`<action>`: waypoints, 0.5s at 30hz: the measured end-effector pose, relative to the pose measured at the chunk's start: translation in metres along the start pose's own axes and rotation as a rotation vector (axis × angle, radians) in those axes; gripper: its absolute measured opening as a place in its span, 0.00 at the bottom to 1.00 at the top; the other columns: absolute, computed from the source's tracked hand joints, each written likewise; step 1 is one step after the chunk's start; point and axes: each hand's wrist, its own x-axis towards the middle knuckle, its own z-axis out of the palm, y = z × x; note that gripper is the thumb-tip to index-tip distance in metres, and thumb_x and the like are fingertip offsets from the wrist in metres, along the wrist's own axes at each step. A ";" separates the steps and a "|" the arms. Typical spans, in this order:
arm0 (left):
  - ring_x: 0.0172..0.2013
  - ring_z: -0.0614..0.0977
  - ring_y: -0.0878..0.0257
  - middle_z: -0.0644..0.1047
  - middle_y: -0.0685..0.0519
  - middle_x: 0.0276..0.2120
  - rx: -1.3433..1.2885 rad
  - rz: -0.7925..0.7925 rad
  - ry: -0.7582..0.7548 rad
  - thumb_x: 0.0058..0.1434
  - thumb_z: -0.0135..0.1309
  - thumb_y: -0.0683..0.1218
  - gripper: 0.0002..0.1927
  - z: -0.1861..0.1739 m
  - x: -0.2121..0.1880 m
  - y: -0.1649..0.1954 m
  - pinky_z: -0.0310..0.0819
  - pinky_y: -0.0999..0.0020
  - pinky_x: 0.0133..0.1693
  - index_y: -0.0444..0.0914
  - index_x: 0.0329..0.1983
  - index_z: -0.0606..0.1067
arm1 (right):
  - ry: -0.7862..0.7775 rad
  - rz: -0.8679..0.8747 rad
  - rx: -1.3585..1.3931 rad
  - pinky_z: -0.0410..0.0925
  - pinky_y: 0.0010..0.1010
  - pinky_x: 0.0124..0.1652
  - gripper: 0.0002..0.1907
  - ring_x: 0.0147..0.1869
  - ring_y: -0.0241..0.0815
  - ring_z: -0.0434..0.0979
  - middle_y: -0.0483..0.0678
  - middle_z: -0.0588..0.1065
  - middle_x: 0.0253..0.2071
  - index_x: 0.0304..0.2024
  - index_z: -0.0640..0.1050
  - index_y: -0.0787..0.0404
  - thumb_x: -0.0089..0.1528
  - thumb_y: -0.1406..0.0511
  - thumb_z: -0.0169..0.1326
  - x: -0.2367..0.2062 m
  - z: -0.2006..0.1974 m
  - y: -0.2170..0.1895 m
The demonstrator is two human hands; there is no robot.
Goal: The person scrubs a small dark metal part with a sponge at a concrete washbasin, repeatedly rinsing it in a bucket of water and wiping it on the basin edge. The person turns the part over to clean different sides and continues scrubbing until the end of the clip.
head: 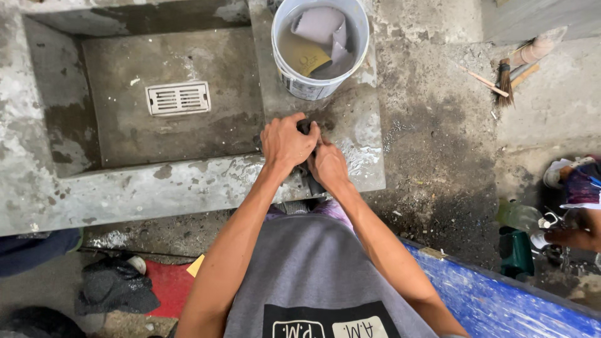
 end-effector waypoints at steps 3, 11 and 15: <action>0.35 0.83 0.37 0.82 0.37 0.30 0.000 0.011 -0.020 0.53 0.59 0.59 0.21 0.002 -0.003 -0.002 0.77 0.47 0.41 0.43 0.43 0.84 | -0.046 0.047 -0.069 0.71 0.55 0.42 0.33 0.43 0.71 0.78 0.69 0.77 0.43 0.68 0.66 0.64 0.61 0.64 0.57 -0.001 0.003 0.004; 0.34 0.83 0.36 0.81 0.35 0.31 -0.009 0.028 0.006 0.53 0.60 0.58 0.20 0.003 -0.013 -0.001 0.77 0.46 0.39 0.42 0.41 0.84 | 0.018 0.053 -0.035 0.70 0.56 0.38 0.38 0.39 0.72 0.77 0.67 0.78 0.41 0.71 0.63 0.65 0.58 0.65 0.56 -0.006 0.016 0.012; 0.34 0.82 0.35 0.81 0.36 0.30 -0.014 0.039 0.027 0.52 0.59 0.58 0.19 0.005 -0.012 -0.003 0.76 0.45 0.40 0.42 0.40 0.84 | 0.101 -0.068 -0.060 0.72 0.55 0.37 0.34 0.39 0.71 0.79 0.67 0.78 0.39 0.65 0.67 0.64 0.57 0.65 0.59 -0.003 0.018 0.020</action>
